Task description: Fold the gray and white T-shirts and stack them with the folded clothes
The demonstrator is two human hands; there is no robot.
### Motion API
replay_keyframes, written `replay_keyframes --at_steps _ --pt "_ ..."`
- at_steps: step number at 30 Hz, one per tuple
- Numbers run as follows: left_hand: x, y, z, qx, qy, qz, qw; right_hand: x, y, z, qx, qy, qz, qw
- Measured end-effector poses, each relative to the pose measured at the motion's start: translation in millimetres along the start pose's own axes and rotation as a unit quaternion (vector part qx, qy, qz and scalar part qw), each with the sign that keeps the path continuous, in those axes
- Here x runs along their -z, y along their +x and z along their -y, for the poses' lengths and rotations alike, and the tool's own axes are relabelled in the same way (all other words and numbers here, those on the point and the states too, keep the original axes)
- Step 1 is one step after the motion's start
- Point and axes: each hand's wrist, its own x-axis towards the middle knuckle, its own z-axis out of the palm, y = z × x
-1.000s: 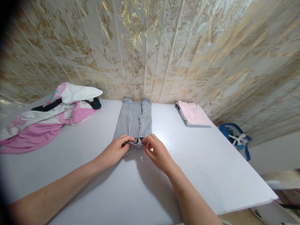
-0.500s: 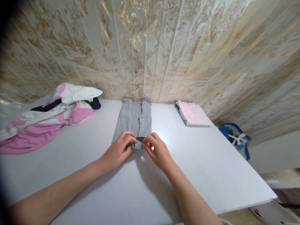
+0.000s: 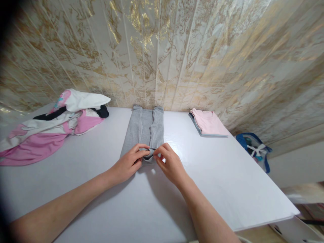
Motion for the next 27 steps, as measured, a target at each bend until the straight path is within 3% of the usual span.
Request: replay_keyframes --at_steps 4,9,15,27 --pt "0 0 -2 -0.009 0.006 0.033 0.999 -1 0 2 0.012 0.007 0.008 1.000" --pt "0 -3 -5 -0.024 0.059 -0.002 0.998 -3 -1 -2 0.008 0.009 -0.001 1.000" --pt "1 -3 -6 -0.098 0.118 0.024 0.988 -2 0 -3 -0.004 0.016 -0.006 1.000" --pt "-5 -1 -3 -0.079 0.195 0.080 0.974 -2 0 9 0.025 0.074 0.019 0.997"
